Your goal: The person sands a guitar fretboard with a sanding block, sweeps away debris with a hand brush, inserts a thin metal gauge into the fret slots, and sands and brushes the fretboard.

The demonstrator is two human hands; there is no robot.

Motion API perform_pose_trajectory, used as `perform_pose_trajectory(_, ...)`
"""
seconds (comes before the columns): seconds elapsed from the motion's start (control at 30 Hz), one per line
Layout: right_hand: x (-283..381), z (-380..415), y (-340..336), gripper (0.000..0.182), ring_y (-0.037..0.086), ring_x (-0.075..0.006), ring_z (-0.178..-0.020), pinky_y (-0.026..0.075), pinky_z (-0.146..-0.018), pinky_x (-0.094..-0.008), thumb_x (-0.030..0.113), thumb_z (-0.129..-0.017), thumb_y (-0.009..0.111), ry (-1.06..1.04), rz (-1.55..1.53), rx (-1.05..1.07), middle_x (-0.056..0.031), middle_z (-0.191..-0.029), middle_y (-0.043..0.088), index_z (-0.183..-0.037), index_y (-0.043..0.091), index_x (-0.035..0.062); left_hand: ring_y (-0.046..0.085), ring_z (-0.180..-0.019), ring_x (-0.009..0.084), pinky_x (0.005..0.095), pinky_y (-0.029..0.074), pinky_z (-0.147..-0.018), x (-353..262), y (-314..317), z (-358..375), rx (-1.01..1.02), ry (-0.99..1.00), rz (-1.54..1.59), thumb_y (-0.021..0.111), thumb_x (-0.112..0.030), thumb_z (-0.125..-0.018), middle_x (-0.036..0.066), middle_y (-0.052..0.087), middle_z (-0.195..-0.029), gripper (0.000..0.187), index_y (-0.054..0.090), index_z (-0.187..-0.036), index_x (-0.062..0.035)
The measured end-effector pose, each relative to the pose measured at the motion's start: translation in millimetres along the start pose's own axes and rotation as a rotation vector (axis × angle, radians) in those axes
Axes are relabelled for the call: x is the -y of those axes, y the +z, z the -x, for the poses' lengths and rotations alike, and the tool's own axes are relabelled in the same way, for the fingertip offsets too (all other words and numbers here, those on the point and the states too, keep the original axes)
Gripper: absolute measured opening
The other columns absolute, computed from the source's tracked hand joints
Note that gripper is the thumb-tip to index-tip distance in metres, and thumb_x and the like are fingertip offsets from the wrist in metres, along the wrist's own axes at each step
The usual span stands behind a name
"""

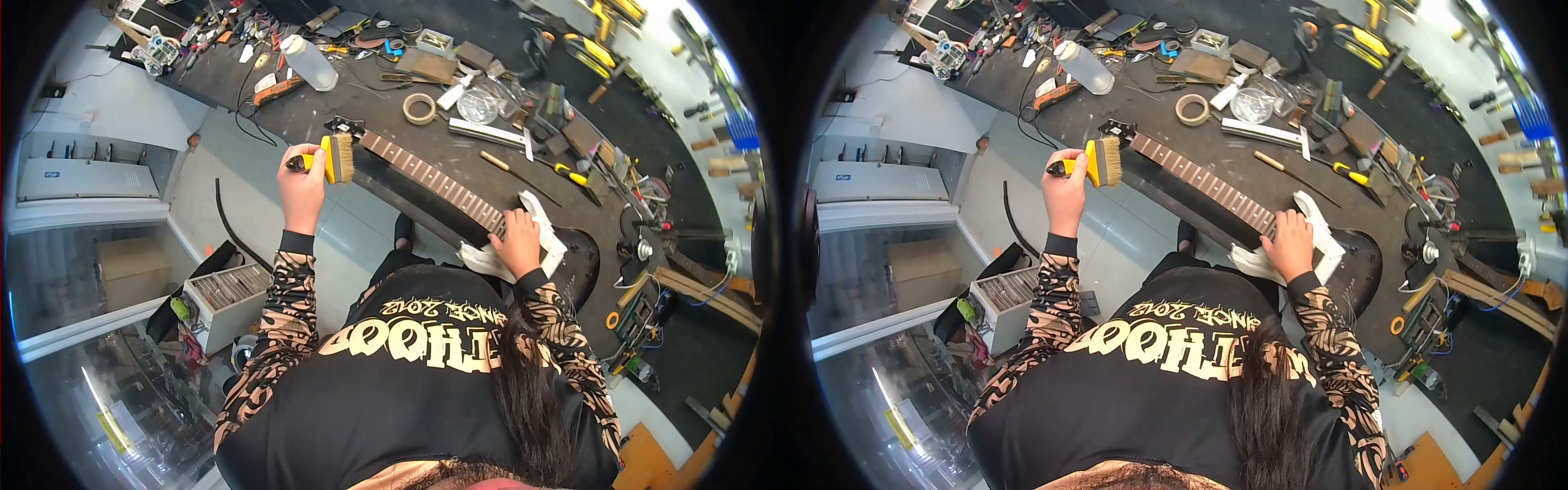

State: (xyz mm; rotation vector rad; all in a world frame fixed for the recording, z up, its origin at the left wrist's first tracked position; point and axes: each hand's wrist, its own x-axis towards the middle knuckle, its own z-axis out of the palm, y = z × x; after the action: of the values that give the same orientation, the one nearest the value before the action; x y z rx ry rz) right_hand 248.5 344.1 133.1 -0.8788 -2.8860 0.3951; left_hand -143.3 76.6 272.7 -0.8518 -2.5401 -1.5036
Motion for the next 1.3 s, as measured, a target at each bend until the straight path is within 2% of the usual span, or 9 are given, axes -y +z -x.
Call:
perform_pose_trajectory(0.07, 17, -15, 1, 0.063, 0.063, -0.0349, -0.122, 0.048, -0.101, -0.05, 0.033, -0.083, 0.099, 0.013, 0.022, 0.026, -0.0126, -0.123, 0.065, -0.131, 0.07, 0.0068, 0.073, -0.099, 0.0153, 0.0328, 0.058, -0.091, 18, -16, -21, 0.006, -0.024, 0.012, 0.079, -0.018, -0.114, 0.007, 0.08, -0.107, 0.021, 0.08, -0.115, 0.0022)
perform_pose_trajectory(0.17, 51, -44, 4, 0.062, 0.064, -0.0352, -0.121, 0.049, -0.1, -0.0499, 0.032, -0.083, 0.099, 0.015, 0.061, 0.049, -0.0128, -0.123, 0.065, -0.132, 0.07, 0.0068, 0.074, -0.099, 0.023, 0.0374, 0.058, -0.091, 40, -35, -52, -0.009, -0.055, 0.066, 0.08, -0.016, -0.111, 0.01, 0.077, -0.107, 0.018, 0.077, -0.109, 0.0018)
perform_pose_trajectory(0.67, 214, -218, 64, 0.056, 0.065, -0.0364, -0.124, 0.054, -0.103, -0.0498, 0.033, -0.092, 0.095, -0.145, -0.165, -0.049, -0.0137, -0.126, 0.065, -0.134, 0.069, 0.0051, 0.075, -0.101, 0.0224, 0.0365, 0.058, -0.092, 89, -69, -130, 0.144, -0.057, 0.221, 0.079, -0.013, -0.111, 0.01, 0.079, -0.109, 0.016, 0.079, -0.111, 0.0025)
perform_pose_trajectory(0.9, 259, -270, 78, 0.047, 0.065, -0.036, -0.123, 0.054, -0.101, -0.05, 0.029, -0.092, 0.094, -0.189, -0.182, -0.031, -0.0137, -0.125, 0.065, -0.124, 0.069, 0.0058, 0.074, -0.102, 0.0212, 0.0355, 0.057, -0.094, 88, -55, -142, 0.265, -0.106, 0.291, 0.079, -0.011, -0.11, 0.01, 0.08, -0.11, 0.014, 0.08, -0.111, 0.0027)
perform_pose_trajectory(0.97, 266, -275, 80, 0.044, 0.065, -0.0359, -0.123, 0.054, -0.101, -0.0501, 0.028, -0.093, 0.093, -0.167, -0.177, -0.028, -0.014, -0.125, 0.065, -0.122, 0.069, 0.006, 0.074, -0.103, 0.0209, 0.0354, 0.057, -0.095, 84, -48, -146, 0.3, -0.079, 0.279, 0.08, -0.011, -0.11, 0.009, 0.08, -0.11, 0.014, 0.08, -0.11, 0.0027)
perform_pose_trajectory(1.07, 262, -263, 77, 0.046, 0.064, -0.0361, -0.125, 0.054, -0.103, -0.0495, 0.029, -0.093, 0.093, -0.148, -0.183, -0.049, -0.0144, -0.126, 0.064, -0.125, 0.069, 0.0052, 0.072, -0.1, 0.0117, 0.0295, 0.057, -0.092, 80, -33, -158, 0.347, 0.007, 0.292, 0.078, -0.013, -0.115, 0.002, 0.081, -0.108, 0.014, 0.081, -0.118, 0.0003)
perform_pose_trajectory(1.1, 258, -256, 74, 0.047, 0.063, -0.0357, -0.126, 0.054, -0.104, -0.0488, 0.028, -0.094, 0.092, -0.12, -0.183, -0.019, -0.014, -0.126, 0.064, -0.127, 0.069, 0.0052, 0.073, -0.1, 0.012, 0.0294, 0.058, -0.093, 84, -24, -164, 0.352, 0.061, 0.3, 0.077, -0.014, -0.116, 0.002, 0.081, -0.11, 0.015, 0.08, -0.12, -0.0004)
perform_pose_trajectory(1.23, 226, -219, 65, 0.046, 0.062, -0.0352, -0.125, 0.052, -0.106, -0.0482, 0.027, -0.094, 0.092, -0.098, -0.192, -0.044, -0.0139, -0.126, 0.063, -0.128, 0.068, 0.0056, 0.077, -0.102, 0.0129, 0.0305, 0.062, -0.094, 60, 7, -184, 0.516, -0.115, 0.397, 0.075, -0.015, -0.119, 0.004, 0.08, -0.115, 0.017, 0.077, -0.126, -0.0004)
perform_pose_trajectory(1.3, 206, -196, 56, 0.048, 0.062, -0.0354, -0.125, 0.051, -0.106, -0.0483, 0.027, -0.093, 0.092, -0.076, -0.152, -0.071, -0.0139, -0.126, 0.063, -0.129, 0.068, 0.0056, 0.077, -0.098, 0.0142, 0.0315, 0.061, -0.091, 47, 44, -187, 0.482, 0.01, 0.534, 0.077, -0.019, -0.118, 0.004, 0.08, -0.107, 0.019, 0.077, -0.122, -0.0002)
